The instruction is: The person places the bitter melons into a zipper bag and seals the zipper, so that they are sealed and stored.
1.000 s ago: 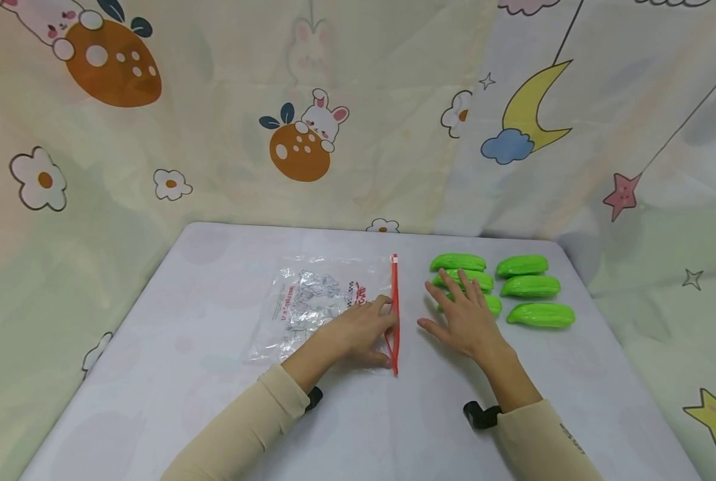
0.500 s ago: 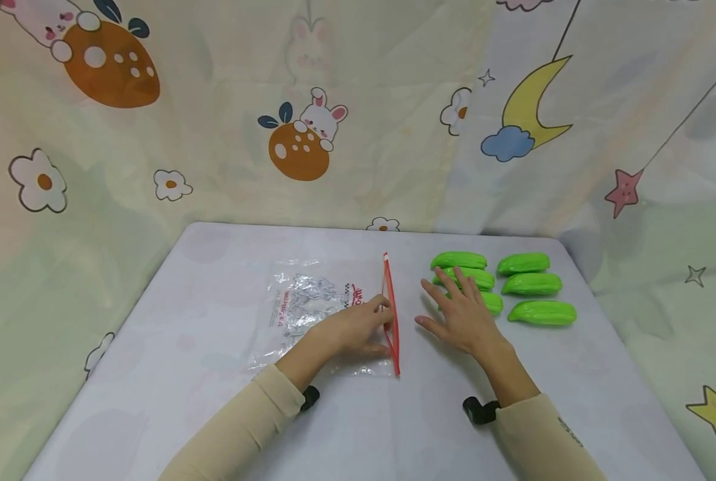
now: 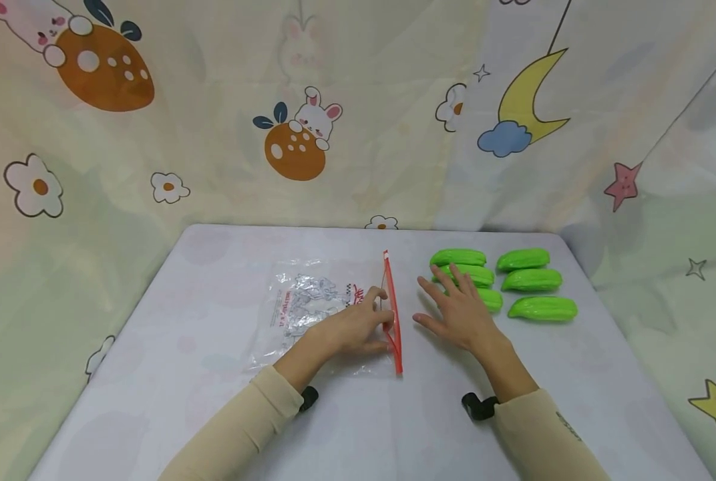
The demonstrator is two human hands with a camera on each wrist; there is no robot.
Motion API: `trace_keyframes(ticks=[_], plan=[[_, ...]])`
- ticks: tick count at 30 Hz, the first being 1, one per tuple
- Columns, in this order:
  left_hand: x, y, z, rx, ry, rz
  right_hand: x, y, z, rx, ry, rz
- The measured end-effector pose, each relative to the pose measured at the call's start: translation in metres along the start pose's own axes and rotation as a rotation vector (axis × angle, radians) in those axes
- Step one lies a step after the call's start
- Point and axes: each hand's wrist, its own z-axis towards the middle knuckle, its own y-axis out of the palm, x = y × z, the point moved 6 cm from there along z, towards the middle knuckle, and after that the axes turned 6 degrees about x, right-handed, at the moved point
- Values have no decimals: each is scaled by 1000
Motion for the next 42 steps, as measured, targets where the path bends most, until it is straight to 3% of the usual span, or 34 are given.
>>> trace_keyframes(ticks=[13, 23, 42], plan=[[-3, 0, -5, -38, -32, -77, -18, 4, 7, -6, -72, -26], [-5, -10, -10, 52, 13, -109, -25, 8, 13, -16, -132, 1], [-2, -20, -22, 63, 18, -84, -42, 22, 35, -86, -207, 75]])
